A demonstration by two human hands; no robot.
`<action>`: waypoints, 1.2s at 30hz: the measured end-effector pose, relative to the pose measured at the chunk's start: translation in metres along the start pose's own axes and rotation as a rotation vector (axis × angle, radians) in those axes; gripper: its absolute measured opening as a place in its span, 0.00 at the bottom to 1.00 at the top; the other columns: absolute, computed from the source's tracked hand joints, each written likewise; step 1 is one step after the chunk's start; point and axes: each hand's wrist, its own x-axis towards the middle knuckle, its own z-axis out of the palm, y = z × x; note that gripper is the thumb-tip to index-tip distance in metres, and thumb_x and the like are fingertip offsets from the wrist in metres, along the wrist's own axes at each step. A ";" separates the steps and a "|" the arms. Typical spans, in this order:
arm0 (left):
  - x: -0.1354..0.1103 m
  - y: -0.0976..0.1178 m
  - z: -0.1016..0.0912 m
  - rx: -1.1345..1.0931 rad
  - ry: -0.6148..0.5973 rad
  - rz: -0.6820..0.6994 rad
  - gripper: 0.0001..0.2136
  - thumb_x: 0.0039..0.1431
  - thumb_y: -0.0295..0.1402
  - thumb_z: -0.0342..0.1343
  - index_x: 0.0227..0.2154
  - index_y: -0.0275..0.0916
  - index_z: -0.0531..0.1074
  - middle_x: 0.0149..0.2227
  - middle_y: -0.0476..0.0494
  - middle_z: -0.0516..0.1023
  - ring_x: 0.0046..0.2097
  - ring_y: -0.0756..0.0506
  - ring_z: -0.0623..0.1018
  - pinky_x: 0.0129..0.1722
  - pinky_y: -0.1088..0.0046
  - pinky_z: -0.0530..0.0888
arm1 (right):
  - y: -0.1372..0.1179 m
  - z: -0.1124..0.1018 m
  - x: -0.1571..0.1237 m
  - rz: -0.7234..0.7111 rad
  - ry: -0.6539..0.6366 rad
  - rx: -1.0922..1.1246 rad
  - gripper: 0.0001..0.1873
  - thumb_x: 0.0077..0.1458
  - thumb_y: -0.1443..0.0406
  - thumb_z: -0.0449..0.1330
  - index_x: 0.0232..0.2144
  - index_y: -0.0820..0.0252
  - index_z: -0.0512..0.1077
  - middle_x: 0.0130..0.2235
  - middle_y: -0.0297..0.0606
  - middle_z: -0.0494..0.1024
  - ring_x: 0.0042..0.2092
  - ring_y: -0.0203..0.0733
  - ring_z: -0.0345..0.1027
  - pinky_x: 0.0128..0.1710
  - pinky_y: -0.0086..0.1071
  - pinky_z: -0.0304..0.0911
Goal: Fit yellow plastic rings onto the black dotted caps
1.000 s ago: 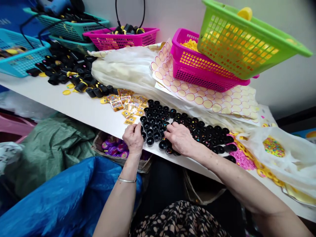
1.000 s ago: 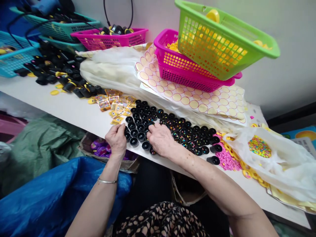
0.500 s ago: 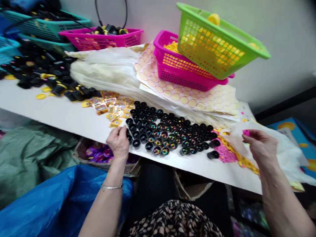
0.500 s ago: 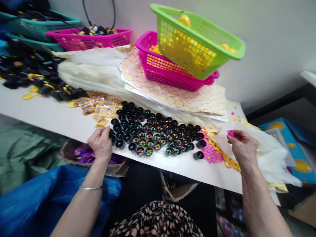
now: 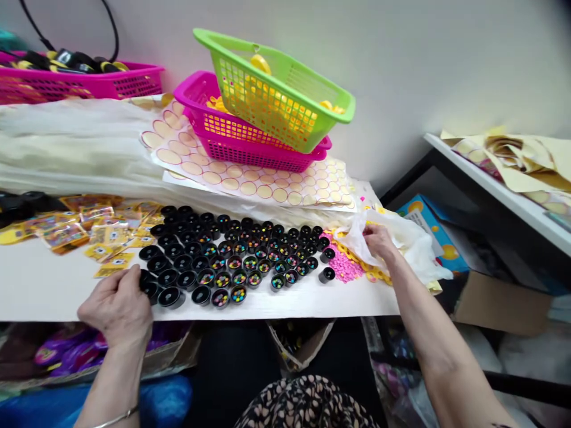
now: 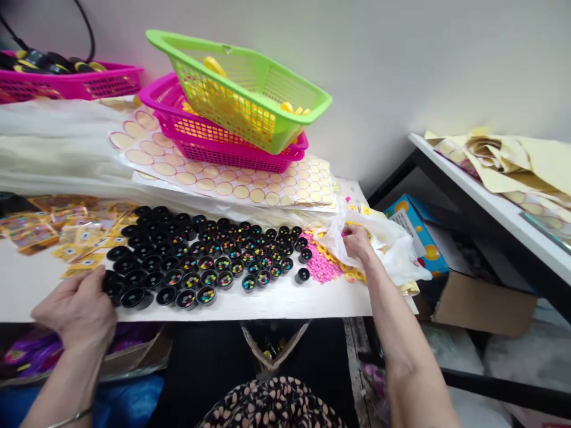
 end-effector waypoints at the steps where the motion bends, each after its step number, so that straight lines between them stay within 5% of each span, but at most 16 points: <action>1: -0.001 0.000 0.000 -0.001 0.002 0.004 0.10 0.43 0.36 0.61 0.30 0.40 0.79 0.23 0.50 0.77 0.26 0.48 0.72 0.31 0.70 0.69 | 0.003 0.000 -0.002 0.004 0.029 0.088 0.11 0.33 0.60 0.61 0.21 0.62 0.70 0.21 0.33 0.71 0.26 0.38 0.65 0.27 0.30 0.59; 5: -0.003 -0.002 0.000 -0.017 -0.009 0.013 0.11 0.43 0.38 0.60 0.32 0.44 0.79 0.28 0.50 0.79 0.27 0.47 0.73 0.32 0.69 0.70 | 0.010 -0.005 -0.013 0.006 0.158 0.379 0.15 0.33 0.59 0.63 0.25 0.61 0.69 0.25 0.33 0.72 0.26 0.35 0.65 0.28 0.31 0.63; 9: -0.002 -0.004 0.002 -0.009 -0.013 0.028 0.11 0.44 0.38 0.59 0.32 0.44 0.79 0.28 0.51 0.79 0.27 0.48 0.73 0.32 0.70 0.69 | -0.011 -0.013 -0.032 -0.025 0.190 0.675 0.14 0.31 0.64 0.67 0.25 0.61 0.70 0.27 0.32 0.72 0.29 0.35 0.66 0.31 0.31 0.64; 12: -0.001 0.002 0.000 0.020 -0.018 0.020 0.09 0.44 0.36 0.59 0.29 0.40 0.79 0.23 0.52 0.76 0.26 0.49 0.71 0.31 0.72 0.69 | -0.053 -0.010 -0.057 -0.072 0.086 0.895 0.14 0.32 0.68 0.68 0.27 0.60 0.72 0.28 0.32 0.73 0.30 0.34 0.66 0.31 0.30 0.64; 16: -0.003 0.012 -0.008 0.015 -0.081 -0.010 0.09 0.47 0.35 0.56 0.25 0.34 0.76 0.21 0.52 0.72 0.26 0.51 0.69 0.31 0.74 0.67 | -0.127 0.016 -0.103 -0.147 -0.225 0.913 0.13 0.36 0.68 0.68 0.30 0.58 0.74 0.31 0.34 0.73 0.31 0.35 0.66 0.30 0.29 0.63; 19: -0.005 0.012 -0.010 0.024 -0.132 -0.017 0.10 0.48 0.37 0.55 0.24 0.35 0.75 0.22 0.52 0.71 0.28 0.51 0.69 0.32 0.76 0.67 | -0.183 0.046 -0.138 -0.241 -0.530 0.850 0.10 0.42 0.65 0.66 0.31 0.58 0.74 0.32 0.34 0.73 0.32 0.35 0.66 0.30 0.30 0.62; 22: -0.007 0.007 -0.012 0.043 -0.148 -0.018 0.10 0.50 0.38 0.54 0.23 0.36 0.73 0.22 0.52 0.70 0.28 0.51 0.68 0.32 0.76 0.66 | -0.225 0.079 -0.162 -0.439 -0.692 0.716 0.05 0.48 0.65 0.61 0.31 0.59 0.73 0.32 0.34 0.72 0.32 0.35 0.64 0.32 0.31 0.60; 29: -0.007 0.001 -0.014 0.046 -0.160 -0.015 0.10 0.51 0.39 0.54 0.23 0.37 0.73 0.24 0.50 0.70 0.30 0.50 0.69 0.34 0.75 0.66 | -0.267 0.118 -0.172 -0.988 -0.636 0.098 0.09 0.54 0.72 0.51 0.30 0.57 0.70 0.31 0.36 0.69 0.36 0.39 0.59 0.36 0.32 0.54; 36: -0.008 0.001 -0.016 0.061 -0.174 -0.021 0.11 0.52 0.39 0.54 0.23 0.38 0.72 0.24 0.49 0.71 0.30 0.50 0.69 0.33 0.74 0.66 | -0.279 0.127 -0.174 -1.182 -0.536 -0.262 0.07 0.50 0.72 0.51 0.28 0.58 0.67 0.31 0.40 0.66 0.32 0.41 0.52 0.31 0.35 0.48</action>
